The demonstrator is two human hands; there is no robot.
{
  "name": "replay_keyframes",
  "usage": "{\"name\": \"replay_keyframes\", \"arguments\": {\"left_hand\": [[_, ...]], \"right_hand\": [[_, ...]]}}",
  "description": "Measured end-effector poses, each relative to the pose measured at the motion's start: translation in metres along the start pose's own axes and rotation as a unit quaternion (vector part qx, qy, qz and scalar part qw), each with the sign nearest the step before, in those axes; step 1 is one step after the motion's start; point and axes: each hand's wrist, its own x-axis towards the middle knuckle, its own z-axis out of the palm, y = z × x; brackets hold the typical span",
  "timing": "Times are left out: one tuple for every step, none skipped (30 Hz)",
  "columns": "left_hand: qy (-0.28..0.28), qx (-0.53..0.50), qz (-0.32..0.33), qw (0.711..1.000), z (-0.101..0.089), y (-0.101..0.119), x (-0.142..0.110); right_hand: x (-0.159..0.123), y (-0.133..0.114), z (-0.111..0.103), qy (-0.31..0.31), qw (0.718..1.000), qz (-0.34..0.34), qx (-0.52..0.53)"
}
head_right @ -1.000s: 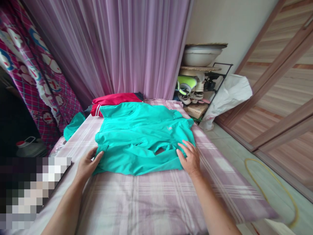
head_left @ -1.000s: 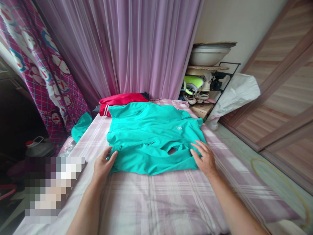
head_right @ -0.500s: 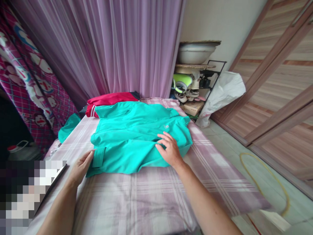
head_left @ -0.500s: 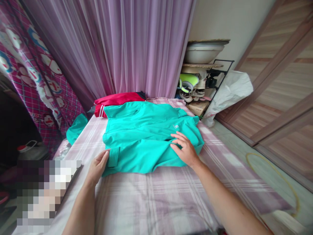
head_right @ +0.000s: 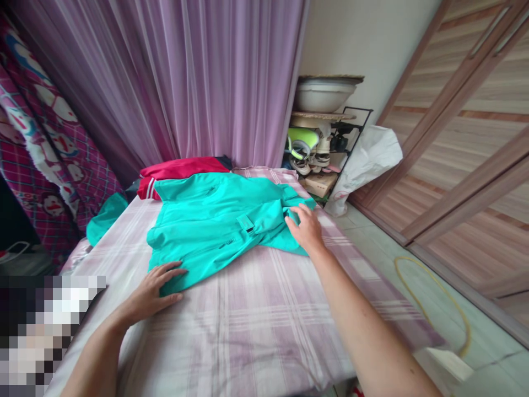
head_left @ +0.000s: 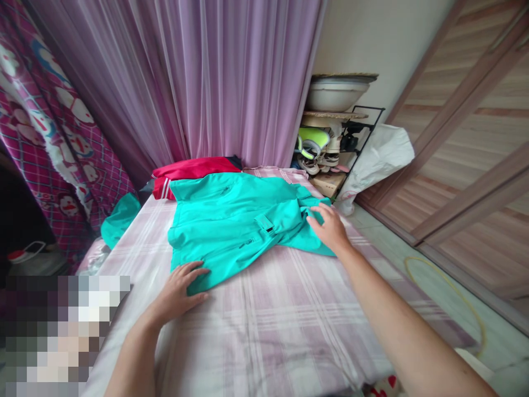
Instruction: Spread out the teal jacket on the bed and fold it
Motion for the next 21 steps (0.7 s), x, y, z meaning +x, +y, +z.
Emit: {"name": "replay_keyframes", "arguments": {"left_hand": [[0.000, 0.018, 0.006, 1.000, 0.002, -0.002, -0.001], [0.003, 0.032, 0.007, 0.999, 0.004, -0.005, -0.001], [0.006, 0.042, 0.006, 0.999, 0.006, -0.007, -0.001], [0.009, 0.047, 0.003, 0.999, 0.008, -0.009, 0.000], [0.012, 0.046, 0.002, 0.999, 0.009, -0.009, 0.001], [0.016, 0.041, 0.001, 0.999, 0.009, -0.009, 0.002], [0.023, 0.031, -0.002, 0.999, 0.008, -0.009, 0.003], [0.037, 0.019, -0.007, 0.999, 0.005, -0.007, 0.003], [0.059, 0.007, -0.017, 0.998, 0.001, -0.006, 0.003], [0.089, -0.004, -0.031, 0.996, -0.004, -0.004, 0.001], [0.127, -0.014, -0.051, 0.991, -0.009, -0.002, -0.001], [0.165, -0.023, -0.075, 0.983, -0.015, -0.001, -0.005], [0.196, -0.032, -0.099, 0.975, -0.021, 0.000, -0.008], [0.215, -0.038, -0.124, 0.968, -0.026, 0.001, -0.011], [0.219, -0.040, -0.145, 0.964, -0.030, 0.002, -0.013], [0.209, -0.038, -0.162, 0.964, -0.033, 0.003, -0.014], [0.187, -0.032, -0.172, 0.967, -0.034, 0.005, -0.014], [0.157, -0.023, -0.177, 0.971, -0.034, 0.006, -0.013], [0.124, -0.014, -0.180, 0.976, -0.032, 0.008, -0.011], [0.094, -0.009, -0.183, 0.979, -0.031, 0.009, -0.009], [0.070, -0.008, -0.188, 0.980, -0.029, 0.010, -0.007]], "right_hand": [[-0.015, 0.000, 0.001, -0.023, 0.999, -0.039, -0.024], [-0.028, 0.001, 0.003, -0.049, 0.996, -0.056, -0.053], [-0.040, 0.002, 0.005, -0.075, 0.992, -0.056, -0.082], [-0.050, 0.004, 0.008, -0.098, 0.988, -0.044, -0.109], [-0.056, 0.007, 0.009, -0.121, 0.984, -0.025, -0.127], [-0.059, 0.009, 0.010, -0.142, 0.980, -0.003, -0.137], [-0.058, 0.012, 0.009, -0.162, 0.977, 0.017, -0.137], [-0.056, 0.014, 0.007, -0.176, 0.975, 0.032, -0.128], [-0.051, 0.015, 0.002, -0.181, 0.976, 0.044, -0.115], [-0.045, 0.016, -0.004, -0.178, 0.978, 0.053, -0.098], [-0.038, 0.016, -0.013, -0.171, 0.980, 0.061, -0.078], [-0.033, 0.016, -0.022, -0.168, 0.982, 0.069, -0.056], [-0.029, 0.015, -0.031, -0.177, 0.981, 0.075, -0.032], [-0.026, 0.015, -0.040, -0.205, 0.976, 0.078, -0.007], [-0.026, 0.014, -0.048, -0.250, 0.965, 0.075, 0.017], [-0.028, 0.014, -0.053, -0.308, 0.948, 0.069, 0.036], [-0.031, 0.012, -0.057, -0.367, 0.927, 0.062, 0.049], [-0.034, 0.011, -0.059, -0.417, 0.905, 0.055, 0.057], [-0.038, 0.009, -0.059, -0.453, 0.888, 0.050, 0.061], [-0.040, 0.007, -0.060, -0.475, 0.877, 0.048, 0.062], [-0.042, 0.005, -0.060, -0.484, 0.871, 0.045, 0.065]]}}
